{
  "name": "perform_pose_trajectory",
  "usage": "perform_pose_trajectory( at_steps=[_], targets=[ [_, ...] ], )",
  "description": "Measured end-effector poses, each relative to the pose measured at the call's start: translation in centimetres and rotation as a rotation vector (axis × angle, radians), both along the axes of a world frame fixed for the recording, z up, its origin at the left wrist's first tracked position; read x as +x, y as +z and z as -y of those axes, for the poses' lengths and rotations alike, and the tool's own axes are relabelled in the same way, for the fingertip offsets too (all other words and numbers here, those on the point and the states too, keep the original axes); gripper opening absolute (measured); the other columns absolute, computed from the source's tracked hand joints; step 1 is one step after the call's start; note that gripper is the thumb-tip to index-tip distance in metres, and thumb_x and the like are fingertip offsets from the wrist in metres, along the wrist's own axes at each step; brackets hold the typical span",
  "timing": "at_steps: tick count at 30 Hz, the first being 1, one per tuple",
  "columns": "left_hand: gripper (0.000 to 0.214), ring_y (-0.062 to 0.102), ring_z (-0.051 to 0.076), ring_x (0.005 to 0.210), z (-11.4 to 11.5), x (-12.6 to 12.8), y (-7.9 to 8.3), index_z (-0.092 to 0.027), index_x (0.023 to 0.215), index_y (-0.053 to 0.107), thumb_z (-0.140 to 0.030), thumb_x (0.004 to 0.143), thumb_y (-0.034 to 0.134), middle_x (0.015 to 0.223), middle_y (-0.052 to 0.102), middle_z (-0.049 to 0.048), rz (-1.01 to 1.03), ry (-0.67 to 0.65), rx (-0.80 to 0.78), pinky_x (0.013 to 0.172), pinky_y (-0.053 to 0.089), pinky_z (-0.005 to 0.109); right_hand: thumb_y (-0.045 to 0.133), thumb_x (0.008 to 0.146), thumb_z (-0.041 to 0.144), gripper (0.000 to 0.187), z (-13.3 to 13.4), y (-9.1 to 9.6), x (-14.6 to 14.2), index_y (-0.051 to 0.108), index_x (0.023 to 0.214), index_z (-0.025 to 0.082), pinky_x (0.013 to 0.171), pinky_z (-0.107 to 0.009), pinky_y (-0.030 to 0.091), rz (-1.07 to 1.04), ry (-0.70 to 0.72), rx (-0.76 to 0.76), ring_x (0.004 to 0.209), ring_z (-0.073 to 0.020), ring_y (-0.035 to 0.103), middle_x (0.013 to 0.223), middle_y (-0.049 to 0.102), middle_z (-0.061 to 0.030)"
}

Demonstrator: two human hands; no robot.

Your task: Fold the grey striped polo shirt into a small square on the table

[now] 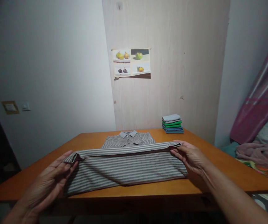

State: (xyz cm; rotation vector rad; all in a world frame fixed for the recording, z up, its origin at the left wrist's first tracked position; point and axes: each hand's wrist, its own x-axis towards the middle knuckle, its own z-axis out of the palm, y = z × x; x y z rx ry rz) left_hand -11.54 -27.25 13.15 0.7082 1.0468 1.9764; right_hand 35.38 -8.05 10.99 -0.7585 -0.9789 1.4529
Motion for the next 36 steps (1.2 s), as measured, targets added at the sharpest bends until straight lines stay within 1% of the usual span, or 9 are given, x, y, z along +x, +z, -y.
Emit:
perform_pose_trajectory(
  at_steps=[6,17,20,22,25,28,31,33,36],
  targets=[
    [0.054,0.074,0.016,0.093,-4.8,-1.0,0.6,-0.016,0.123,0.066,0.010,0.077,0.057,0.112,0.072,0.0113,0.020,0.038,0.014,0.083,0.063,0.022,0.059,0.094,0.014,0.011,-5.1,0.5,-1.7,0.066,0.100,0.021,0.086,-0.033,0.064,-0.030,-0.037,-0.037,0.088,-0.0191,0.075,0.096,0.075,-0.0077],
    [0.045,0.073,0.013,0.087,-16.0,-3.9,4.2,-0.011,0.111,0.064,0.012,0.075,0.053,0.106,0.071,0.0106,-0.008,0.026,-0.007,0.077,0.063,0.020,0.054,0.096,0.014,0.011,-16.0,4.0,-6.6,0.063,0.099,0.020,0.074,-0.029,0.065,0.030,-0.071,-0.067,0.084,-0.0196,0.075,0.095,0.075,-0.0100],
    [0.045,0.073,0.013,0.086,-19.3,-4.8,4.6,-0.012,0.112,0.061,0.012,0.075,0.052,0.102,0.071,0.0097,0.020,0.059,-0.050,0.074,0.063,0.019,0.053,0.096,0.012,0.012,-19.1,4.7,-8.1,0.063,0.097,0.019,0.071,-0.029,0.064,0.052,-0.094,-0.087,0.081,-0.0186,0.075,0.093,0.075,-0.0096],
    [0.046,0.073,0.013,0.083,-21.6,-5.3,4.2,-0.014,0.112,0.060,0.011,0.074,0.052,0.099,0.071,0.0083,0.038,0.073,-0.098,0.072,0.062,0.018,0.053,0.096,0.011,0.012,-21.0,4.8,-9.1,0.062,0.096,0.019,0.068,-0.027,0.064,0.069,-0.106,-0.100,0.078,-0.0177,0.075,0.091,0.075,-0.0090],
    [0.044,0.071,0.009,0.076,-24.9,-6.1,2.4,-0.014,0.107,0.060,0.012,0.073,0.051,0.093,0.070,0.0060,0.046,0.079,-0.167,0.068,0.060,0.015,0.050,0.097,0.011,0.014,-23.5,4.0,-10.4,0.061,0.093,0.020,0.063,-0.025,0.063,0.101,-0.114,-0.128,0.074,-0.0162,0.075,0.086,0.075,-0.0084],
    [0.044,0.070,0.008,0.071,-27.4,-6.6,-0.2,-0.014,0.103,0.059,0.014,0.071,0.051,0.090,0.069,0.0049,0.059,0.093,-0.247,0.065,0.058,0.014,0.050,0.096,0.010,0.015,-25.4,2.3,-11.4,0.060,0.091,0.020,0.061,-0.024,0.063,0.131,-0.121,-0.186,0.072,-0.0153,0.074,0.086,0.075,-0.0086],
    [0.044,0.071,0.009,0.071,-28.7,-7.1,-2.2,-0.014,0.103,0.059,0.014,0.070,0.053,0.090,0.069,0.0049,0.067,0.097,-0.305,0.064,0.057,0.015,0.052,0.094,0.009,0.013,-26.7,0.5,-12.0,0.060,0.091,0.019,0.061,-0.024,0.063,0.167,-0.134,-0.258,0.070,-0.0154,0.074,0.085,0.075,-0.0089],
    [0.044,0.071,0.010,0.073,-29.2,-7.4,-2.6,-0.015,0.104,0.059,0.013,0.070,0.054,0.091,0.070,0.0056,0.065,0.089,-0.320,0.064,0.058,0.016,0.052,0.094,0.009,0.012,-27.5,-0.4,-12.2,0.059,0.091,0.019,0.060,-0.025,0.063,0.187,-0.135,-0.290,0.069,-0.0163,0.074,0.082,0.074,-0.0091],
    [0.043,0.072,0.011,0.076,-30.2,-8.2,-1.8,-0.014,0.104,0.059,0.012,0.071,0.052,0.094,0.070,0.0066,0.052,0.071,-0.307,0.067,0.058,0.017,0.051,0.094,0.011,0.012,-29.3,-0.9,-12.2,0.059,0.092,0.019,0.060,-0.027,0.063,0.198,-0.134,-0.297,0.069,-0.0177,0.074,0.079,0.074,-0.0096]
  ],
)
